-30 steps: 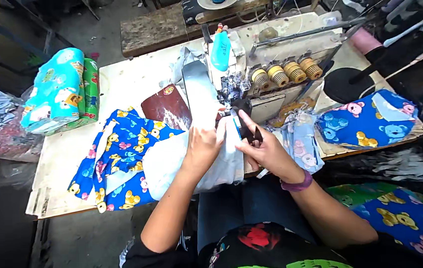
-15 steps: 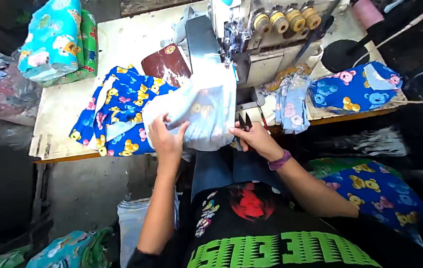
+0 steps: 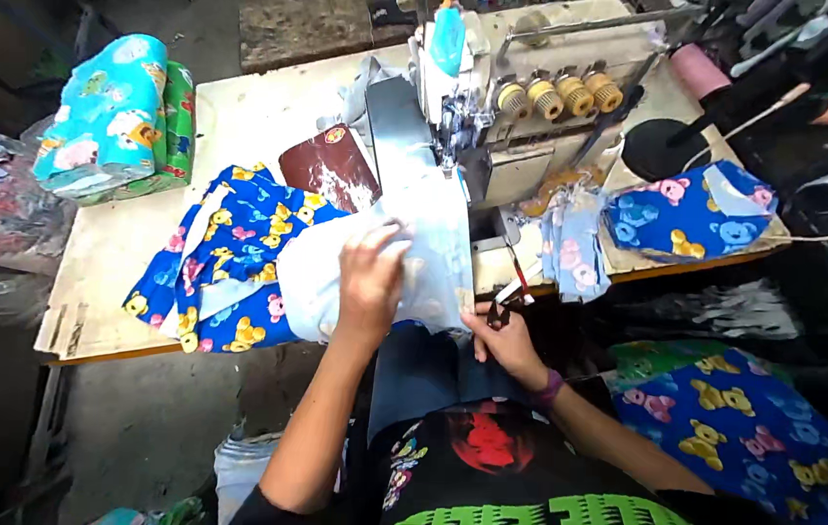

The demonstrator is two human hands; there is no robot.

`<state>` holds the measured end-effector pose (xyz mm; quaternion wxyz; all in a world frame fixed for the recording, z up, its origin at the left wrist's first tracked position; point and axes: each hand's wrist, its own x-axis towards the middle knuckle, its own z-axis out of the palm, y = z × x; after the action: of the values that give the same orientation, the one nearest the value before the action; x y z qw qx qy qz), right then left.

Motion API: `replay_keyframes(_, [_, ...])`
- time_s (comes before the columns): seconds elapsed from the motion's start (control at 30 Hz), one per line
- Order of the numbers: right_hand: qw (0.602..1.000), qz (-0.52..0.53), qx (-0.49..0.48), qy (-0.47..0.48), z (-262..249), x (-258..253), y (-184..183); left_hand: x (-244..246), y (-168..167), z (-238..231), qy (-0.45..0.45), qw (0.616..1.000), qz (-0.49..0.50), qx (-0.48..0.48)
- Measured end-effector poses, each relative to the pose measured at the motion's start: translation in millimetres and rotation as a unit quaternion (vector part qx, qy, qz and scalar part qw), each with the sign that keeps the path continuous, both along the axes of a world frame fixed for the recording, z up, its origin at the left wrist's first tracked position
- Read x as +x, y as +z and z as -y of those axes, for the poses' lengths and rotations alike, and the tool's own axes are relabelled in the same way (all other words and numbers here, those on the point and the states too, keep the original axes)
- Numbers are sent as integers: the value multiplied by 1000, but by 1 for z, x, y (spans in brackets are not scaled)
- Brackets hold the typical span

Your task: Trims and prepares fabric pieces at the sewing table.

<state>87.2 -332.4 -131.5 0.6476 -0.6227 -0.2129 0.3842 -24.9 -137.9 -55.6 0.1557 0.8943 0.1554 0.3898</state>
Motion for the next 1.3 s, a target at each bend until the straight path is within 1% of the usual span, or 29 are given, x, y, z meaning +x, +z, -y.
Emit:
replay_keyframes(0.07, [1000,16,12,3,6,4,5,32,14,-7,-74,996,3,47])
replay_keyframes(0.1, [1000,21,16,6,6,7,11,47,19,-14,-94,994,-6,48])
replay_keyframes(0.17, [999,27,14,13,5,13,30,67,24,-33,-119,992,-42,14])
replay_keyframes(0.23, [999,44,27,16,-2,21,43,74,27,-51,-116,990,-76,-14])
replay_keyframes(0.33, [996,76,46,10,-18,33,57,84,36,-69,-82,988,-127,-29])
replay_keyframes(0.47, [994,90,58,-13,-42,46,69,102,48,-92,-8,979,-202,2])
replay_keyframes(0.53, [993,106,51,-20,-54,53,76,109,58,-100,29,972,-231,-23])
replay_keyframes(0.6, [989,138,42,-29,-67,60,84,120,61,-118,58,966,-247,-50])
replay_keyframes(0.67, [984,166,38,-45,-79,65,88,131,62,-143,94,948,-282,-111])
replay_keyframes(0.7, [984,166,35,-58,-85,67,88,134,60,-153,114,949,-264,-128])
replay_keyframes(0.73, [985,152,33,-68,-89,68,88,129,60,-159,133,956,-223,-134])
replay_keyframes(0.77, [988,136,31,-70,-89,69,89,117,60,-155,144,968,-162,-129])
replay_keyframes(0.8, [990,127,24,-62,-85,68,89,96,61,-141,143,976,-103,-126])
replay_keyframes(0.83, [991,129,10,-43,-78,67,89,67,57,-116,133,981,-60,-128])
replay_keyframes(0.87, [991,133,-11,-19,-70,67,87,33,46,-83,113,982,-49,-144])
replay_keyframes(0.93, [990,136,-44,8,-58,65,80,-25,-2,-31,61,979,-67,-181])
replay_keyframes(0.97, [989,135,-54,14,-53,64,78,-47,-18,-16,33,974,-90,-207])
replay_keyframes(1.0, [989,135,-58,20,-49,64,78,-63,-20,-9,33,968,-106,-225])
replay_keyframes(1.03, [989,133,-55,28,-46,63,82,-76,-7,-11,65,966,-100,-230])
replay_keyframes(1.07, [990,126,-49,34,-45,61,87,-85,11,-19,121,966,-82,-213])
replay_keyframes(1.13, [995,78,-34,43,-42,53,94,-98,46,-38,215,967,-51,-128])
replay_keyframes(1.17, [998,39,-25,47,-40,48,95,-99,58,-39,228,969,-38,-87])
replay_keyframes(1.2, [999,-2,-16,50,-40,44,95,-96,63,-32,215,975,2,-49])
replay_keyframes(1.23, [997,-43,-3,57,-39,40,96,-89,58,-12,176,982,54,-43])
replay_keyframes(1.27, [995,-81,10,64,-39,35,98,-80,46,17,109,985,72,-116])
replay_keyframes(1.3, [990,-115,21,73,-36,31,100,-68,31,51,6,958,48,-281])
